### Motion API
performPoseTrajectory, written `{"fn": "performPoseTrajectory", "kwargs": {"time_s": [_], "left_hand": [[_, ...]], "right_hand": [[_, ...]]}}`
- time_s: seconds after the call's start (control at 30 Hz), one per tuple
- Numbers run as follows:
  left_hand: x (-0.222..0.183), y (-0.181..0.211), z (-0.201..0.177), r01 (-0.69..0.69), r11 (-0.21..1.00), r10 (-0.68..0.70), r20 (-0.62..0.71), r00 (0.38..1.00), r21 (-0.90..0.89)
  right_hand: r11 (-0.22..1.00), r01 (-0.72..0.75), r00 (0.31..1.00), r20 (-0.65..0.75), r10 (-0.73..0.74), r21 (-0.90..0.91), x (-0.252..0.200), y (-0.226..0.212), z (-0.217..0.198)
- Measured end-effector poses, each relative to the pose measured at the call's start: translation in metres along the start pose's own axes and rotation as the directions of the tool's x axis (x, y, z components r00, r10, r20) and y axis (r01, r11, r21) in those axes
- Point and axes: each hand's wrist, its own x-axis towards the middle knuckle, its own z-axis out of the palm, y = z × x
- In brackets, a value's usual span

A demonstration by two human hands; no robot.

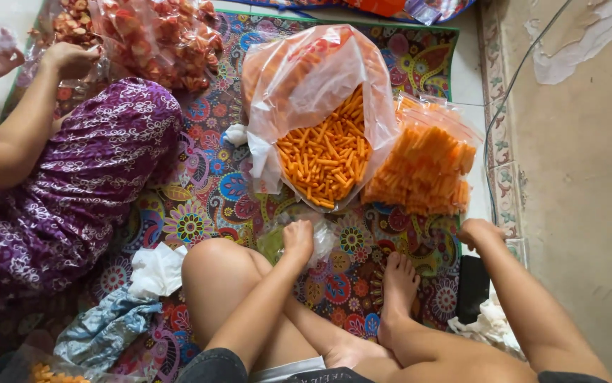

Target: Manually portioning orange stick snacks from a large bulk bag into smaller individual plastic bags while sitting on the floor.

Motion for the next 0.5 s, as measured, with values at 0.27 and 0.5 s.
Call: {"fn": "performPoseTrajectory", "kwargs": {"time_s": [0.27,0.5], "left_hand": [[0.007,-0.011,0.007,0.034,0.999,-0.033,0.099,0.995,-0.004],[-0.035,-0.022,-0.086,0.016,0.942,0.063,0.224,0.972,-0.334]], "right_hand": [[0.708,0.696,0.717,0.126,-0.685,-0.116,-0.101,-0.056,-0.008],[0.151,0.864,0.283,-0.215,-0.935,0.481,-0.252,-0.111,-0.054]]}}
